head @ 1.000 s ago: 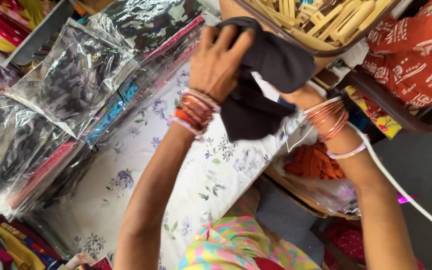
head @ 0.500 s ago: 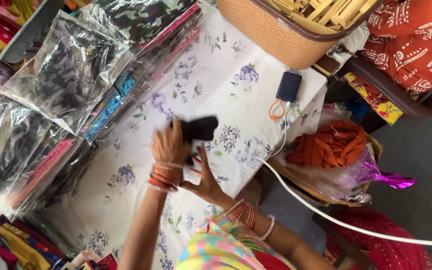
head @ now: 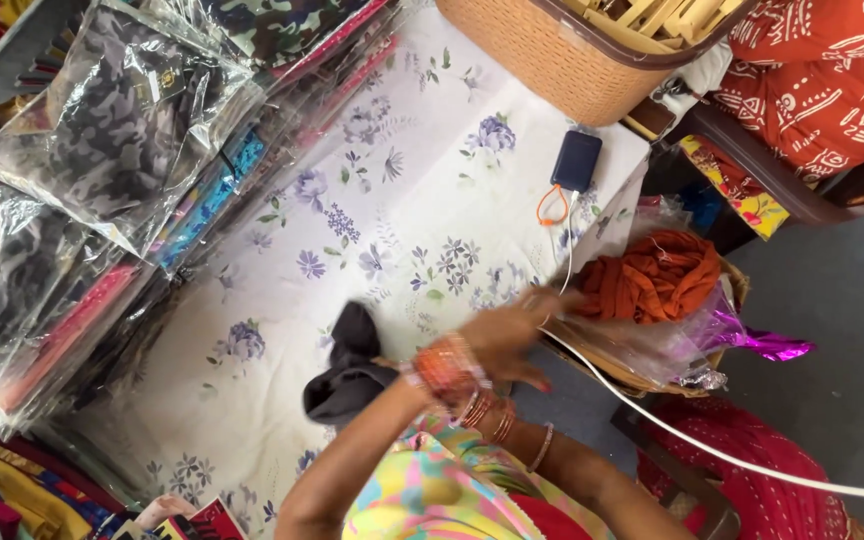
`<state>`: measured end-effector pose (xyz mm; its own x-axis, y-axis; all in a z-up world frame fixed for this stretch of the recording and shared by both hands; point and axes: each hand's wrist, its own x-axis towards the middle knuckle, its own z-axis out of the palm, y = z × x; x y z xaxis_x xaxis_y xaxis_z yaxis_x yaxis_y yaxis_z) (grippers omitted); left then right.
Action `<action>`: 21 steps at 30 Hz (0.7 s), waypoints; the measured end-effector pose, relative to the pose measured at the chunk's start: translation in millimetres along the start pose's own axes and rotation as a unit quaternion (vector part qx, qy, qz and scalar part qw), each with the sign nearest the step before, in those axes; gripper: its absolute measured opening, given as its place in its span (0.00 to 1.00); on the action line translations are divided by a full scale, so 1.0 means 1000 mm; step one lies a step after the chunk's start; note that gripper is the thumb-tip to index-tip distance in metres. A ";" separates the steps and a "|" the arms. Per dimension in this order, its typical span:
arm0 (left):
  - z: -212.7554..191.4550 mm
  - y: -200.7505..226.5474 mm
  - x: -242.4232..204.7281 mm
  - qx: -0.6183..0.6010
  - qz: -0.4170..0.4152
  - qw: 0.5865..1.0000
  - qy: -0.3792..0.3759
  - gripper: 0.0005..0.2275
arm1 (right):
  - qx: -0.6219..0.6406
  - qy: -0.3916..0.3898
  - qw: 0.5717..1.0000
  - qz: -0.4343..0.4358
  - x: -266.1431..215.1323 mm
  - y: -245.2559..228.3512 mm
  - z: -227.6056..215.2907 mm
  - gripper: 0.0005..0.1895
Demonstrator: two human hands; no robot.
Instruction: Folding and organizing various garments on a table.
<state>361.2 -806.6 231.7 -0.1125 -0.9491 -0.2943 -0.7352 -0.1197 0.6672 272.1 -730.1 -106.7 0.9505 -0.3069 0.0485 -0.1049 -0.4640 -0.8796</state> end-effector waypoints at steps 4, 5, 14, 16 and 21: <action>0.050 -0.006 0.079 -0.099 0.258 0.961 0.007 0.28 | -0.159 0.022 0.987 -0.014 -0.036 0.035 -0.066 0.32; 0.060 -0.013 0.099 -0.103 0.263 0.959 0.023 0.18 | -0.197 0.028 0.980 -0.016 -0.052 0.046 -0.085 0.31; -0.058 0.014 0.118 -0.209 0.165 0.892 0.366 0.05 | -0.234 0.142 0.962 0.009 -0.333 0.021 -0.436 0.26; -0.057 0.016 0.121 -0.210 0.166 0.896 0.354 0.06 | -0.192 0.180 0.965 0.023 -0.364 -0.007 -0.464 0.26; -0.060 0.026 0.130 -0.212 0.170 0.909 0.315 0.06 | -0.100 0.290 0.951 0.043 -0.332 -0.102 -0.526 0.24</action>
<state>368.0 -950.2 252.0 0.2187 -0.9149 0.3395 -0.3904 0.2368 0.8897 -186.2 -1018.2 215.4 0.6202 -0.7309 0.2848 -0.2840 -0.5477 -0.7870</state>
